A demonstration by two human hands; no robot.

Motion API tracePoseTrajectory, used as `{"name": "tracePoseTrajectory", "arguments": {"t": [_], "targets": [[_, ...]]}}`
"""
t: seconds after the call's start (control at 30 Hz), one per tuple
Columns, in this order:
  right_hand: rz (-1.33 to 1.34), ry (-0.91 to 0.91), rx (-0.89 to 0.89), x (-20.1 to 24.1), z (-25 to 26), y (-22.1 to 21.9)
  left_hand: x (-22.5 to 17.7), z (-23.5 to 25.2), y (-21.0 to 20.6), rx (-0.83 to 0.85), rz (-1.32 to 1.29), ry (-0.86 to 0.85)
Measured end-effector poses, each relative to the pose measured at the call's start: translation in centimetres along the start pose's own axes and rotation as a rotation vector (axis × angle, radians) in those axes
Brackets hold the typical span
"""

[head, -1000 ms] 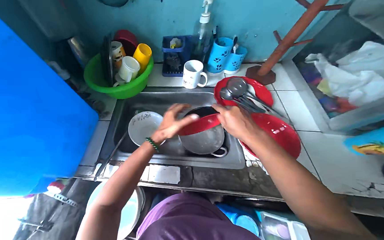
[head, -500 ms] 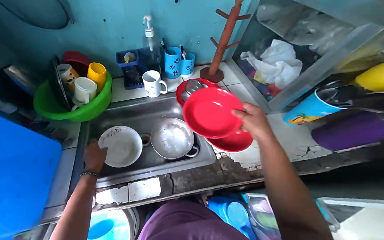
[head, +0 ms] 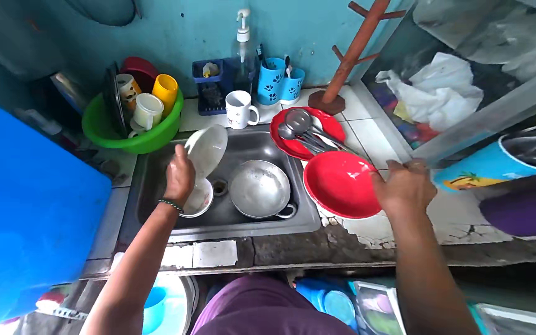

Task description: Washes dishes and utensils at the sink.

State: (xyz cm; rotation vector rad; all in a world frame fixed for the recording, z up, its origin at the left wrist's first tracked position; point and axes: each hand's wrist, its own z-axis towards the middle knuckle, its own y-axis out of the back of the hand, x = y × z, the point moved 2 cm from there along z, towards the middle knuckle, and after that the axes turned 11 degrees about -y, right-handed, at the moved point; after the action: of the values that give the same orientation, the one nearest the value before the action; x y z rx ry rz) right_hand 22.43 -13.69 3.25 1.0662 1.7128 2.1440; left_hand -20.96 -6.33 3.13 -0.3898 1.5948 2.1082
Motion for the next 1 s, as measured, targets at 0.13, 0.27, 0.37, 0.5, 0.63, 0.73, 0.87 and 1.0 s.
{"name": "tracePoseTrajectory", "arguments": {"t": [0.13, 0.27, 0.37, 0.5, 0.63, 0.73, 0.87, 1.0], "targets": [[0.373, 0.344, -0.083, 5.4, -3.3, -1.8, -0.2, 0.7, -2.1, -0.085, 0.153, -0.347], [0.811, 0.144, 0.612, 12.1, -6.6, -10.6, -0.5, 0.3, -2.5, -0.169, -0.035, -0.412], [1.101, -0.439, 0.734, 14.4, -7.2, -15.9, -1.0, -0.8, -2.2, -0.284, -0.218, -0.309], [1.298, -0.784, 0.332, 14.9, -8.0, -18.2, -0.6, -1.8, -3.0, -0.361, -0.303, -0.204], [1.513, -0.877, 0.771, 14.8, -7.5, -19.8, -0.2, -2.5, -4.7, -0.349, -0.384, 0.027], [1.297, -0.389, 1.277, 17.6, -7.1, -16.4, 0.1, -2.3, -6.3, -0.313, -0.546, 0.258], [0.795, 0.201, 1.315, 22.0, -8.1, -10.4, -0.2, -1.7, -8.7, -0.202, -0.978, 0.516], [0.788, 0.316, 1.146, 23.3, -8.2, -7.5, -1.3, -1.2, -8.0, 0.103, -1.242, 0.76]]}}
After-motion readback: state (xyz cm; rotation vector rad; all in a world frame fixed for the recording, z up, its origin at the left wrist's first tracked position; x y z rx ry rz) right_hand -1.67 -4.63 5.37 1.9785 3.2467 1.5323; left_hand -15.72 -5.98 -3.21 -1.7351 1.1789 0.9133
